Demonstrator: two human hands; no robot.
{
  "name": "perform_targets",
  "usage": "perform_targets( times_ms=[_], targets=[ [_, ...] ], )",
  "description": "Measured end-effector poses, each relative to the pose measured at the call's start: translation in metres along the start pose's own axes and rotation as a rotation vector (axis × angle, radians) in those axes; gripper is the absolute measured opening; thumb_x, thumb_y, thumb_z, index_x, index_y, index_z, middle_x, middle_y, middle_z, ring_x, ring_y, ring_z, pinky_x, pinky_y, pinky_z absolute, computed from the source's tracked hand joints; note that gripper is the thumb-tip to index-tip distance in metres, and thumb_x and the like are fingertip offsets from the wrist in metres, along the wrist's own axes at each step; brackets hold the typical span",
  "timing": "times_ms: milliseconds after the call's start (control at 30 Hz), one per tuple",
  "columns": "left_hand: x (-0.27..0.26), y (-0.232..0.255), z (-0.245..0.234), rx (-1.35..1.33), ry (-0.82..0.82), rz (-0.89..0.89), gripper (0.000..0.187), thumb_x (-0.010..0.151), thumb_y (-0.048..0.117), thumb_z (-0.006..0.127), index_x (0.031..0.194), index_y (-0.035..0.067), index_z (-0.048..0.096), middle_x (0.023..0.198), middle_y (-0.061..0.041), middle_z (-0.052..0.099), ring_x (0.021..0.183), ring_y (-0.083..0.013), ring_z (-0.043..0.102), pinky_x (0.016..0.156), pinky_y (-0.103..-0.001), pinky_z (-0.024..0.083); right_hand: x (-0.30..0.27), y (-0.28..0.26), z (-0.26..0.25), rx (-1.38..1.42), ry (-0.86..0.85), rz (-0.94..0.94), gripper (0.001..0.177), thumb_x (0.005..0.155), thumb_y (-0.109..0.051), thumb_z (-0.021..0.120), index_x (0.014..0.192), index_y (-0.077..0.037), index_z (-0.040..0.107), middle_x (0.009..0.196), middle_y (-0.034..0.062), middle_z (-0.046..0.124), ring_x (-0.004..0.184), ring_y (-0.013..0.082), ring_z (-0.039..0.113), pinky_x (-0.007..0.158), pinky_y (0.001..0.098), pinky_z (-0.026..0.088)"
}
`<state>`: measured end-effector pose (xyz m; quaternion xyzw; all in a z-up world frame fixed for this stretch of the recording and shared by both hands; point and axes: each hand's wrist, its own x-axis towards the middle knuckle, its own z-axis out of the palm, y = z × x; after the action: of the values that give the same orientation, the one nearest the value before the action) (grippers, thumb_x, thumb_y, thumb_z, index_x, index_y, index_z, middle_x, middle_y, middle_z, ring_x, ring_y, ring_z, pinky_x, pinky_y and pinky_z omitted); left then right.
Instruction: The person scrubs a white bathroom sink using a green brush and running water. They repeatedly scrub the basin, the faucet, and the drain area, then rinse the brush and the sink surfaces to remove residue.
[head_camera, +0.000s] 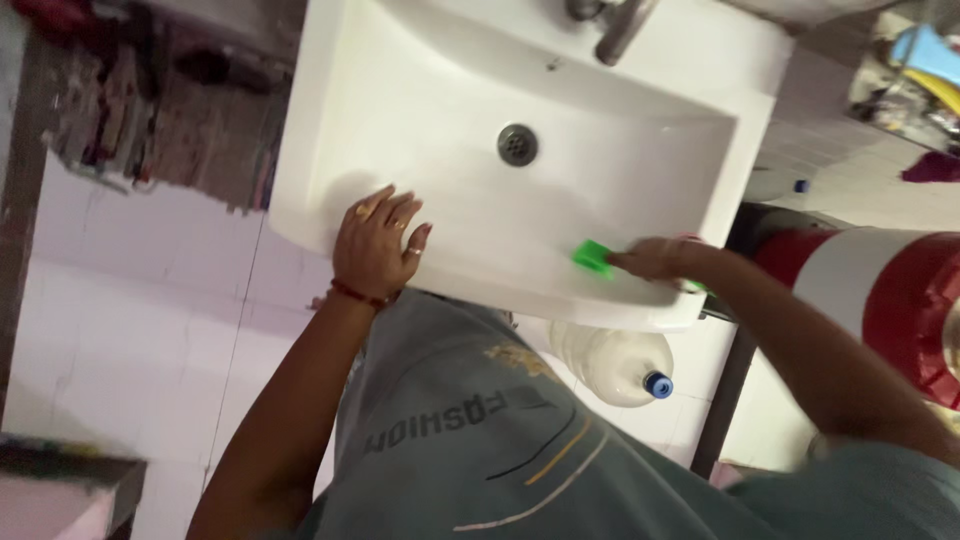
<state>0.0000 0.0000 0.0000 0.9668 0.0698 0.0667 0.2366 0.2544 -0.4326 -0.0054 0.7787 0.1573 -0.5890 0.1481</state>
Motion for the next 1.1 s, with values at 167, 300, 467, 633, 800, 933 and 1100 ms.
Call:
perform_targets(
  times_ms=[167, 300, 467, 633, 800, 933, 1100],
  targets=[
    [0.002, 0.011, -0.023, -0.097, 0.193, 0.106, 0.064, 0.109, 0.055, 0.045, 0.148, 0.005, 0.052, 0.154, -0.016, 0.055, 0.145, -0.0366, 0.051, 0.118, -0.051, 0.042, -0.092, -0.152, -0.021, -0.073, 0.01, -0.159, 0.09, 0.096, -0.081, 0.02, 0.137, -0.015, 0.066, 0.112, 0.0124, 0.067, 0.106, 0.0302, 0.061, 0.113, 0.065, 0.032],
    [0.006, 0.015, -0.034, -0.163, 0.291, 0.131, 0.079, 0.106, 0.065, 0.036, 0.15, 0.001, 0.048, 0.158, -0.021, 0.049, 0.146, -0.0401, 0.046, 0.117, -0.053, 0.04, -0.05, -0.283, -0.06, 0.047, 0.009, -0.419, 0.089, 0.099, -0.077, 0.023, 0.13, -0.009, 0.07, 0.112, 0.0153, 0.073, 0.109, 0.0352, 0.066, 0.112, 0.0667, 0.036],
    [0.007, 0.017, -0.032, -0.106, 0.239, 0.101, 0.075, 0.107, 0.063, 0.043, 0.151, 0.002, 0.049, 0.157, -0.018, 0.049, 0.146, -0.0385, 0.046, 0.116, -0.052, 0.042, -0.028, -0.176, -0.04, -0.059, -0.131, -0.303, 0.089, 0.096, -0.079, 0.024, 0.144, -0.013, 0.059, 0.133, 0.018, 0.069, 0.124, 0.0355, 0.067, 0.114, 0.0564, 0.047],
    [0.006, 0.015, -0.031, -0.098, 0.204, 0.102, 0.07, 0.108, 0.059, 0.047, 0.151, 0.004, 0.049, 0.158, -0.017, 0.05, 0.149, -0.0359, 0.044, 0.117, -0.05, 0.042, -0.076, -0.001, -0.002, -0.21, -0.209, -0.213, 0.092, 0.083, -0.075, 0.017, 0.157, -0.031, 0.05, 0.128, 0.0172, 0.075, 0.118, 0.0329, 0.075, 0.112, 0.0455, 0.052],
    [0.004, 0.018, -0.034, -0.121, 0.201, 0.083, 0.069, 0.109, 0.061, 0.045, 0.151, 0.006, 0.05, 0.16, -0.015, 0.048, 0.153, -0.0343, 0.041, 0.121, -0.05, 0.04, -0.073, -0.168, -0.031, -0.174, -0.033, -0.098, 0.085, 0.088, -0.076, 0.017, 0.145, -0.027, 0.057, 0.147, 0.0076, 0.061, 0.138, 0.0296, 0.055, 0.124, 0.0697, 0.014],
    [0.004, 0.019, -0.031, -0.089, 0.212, 0.085, 0.078, 0.106, 0.067, 0.041, 0.152, 0.004, 0.05, 0.162, -0.018, 0.044, 0.153, -0.0364, 0.037, 0.124, -0.053, 0.034, -0.049, -0.33, -0.071, -0.102, 0.044, -0.421, 0.084, 0.101, -0.071, 0.025, 0.124, -0.004, 0.071, 0.107, 0.0244, 0.075, 0.094, 0.0359, 0.075, 0.085, 0.0504, 0.059],
    [0.008, 0.015, -0.026, -0.012, 0.206, 0.079, 0.079, 0.105, 0.068, 0.041, 0.151, 0.005, 0.051, 0.161, -0.018, 0.044, 0.153, -0.0355, 0.036, 0.125, -0.052, 0.033, -0.037, -0.246, -0.051, -0.201, 0.031, -0.213, 0.09, 0.094, -0.08, 0.018, 0.118, -0.01, 0.07, 0.092, 0.0166, 0.072, 0.086, 0.0308, 0.073, 0.087, 0.0523, 0.061]
  ],
)
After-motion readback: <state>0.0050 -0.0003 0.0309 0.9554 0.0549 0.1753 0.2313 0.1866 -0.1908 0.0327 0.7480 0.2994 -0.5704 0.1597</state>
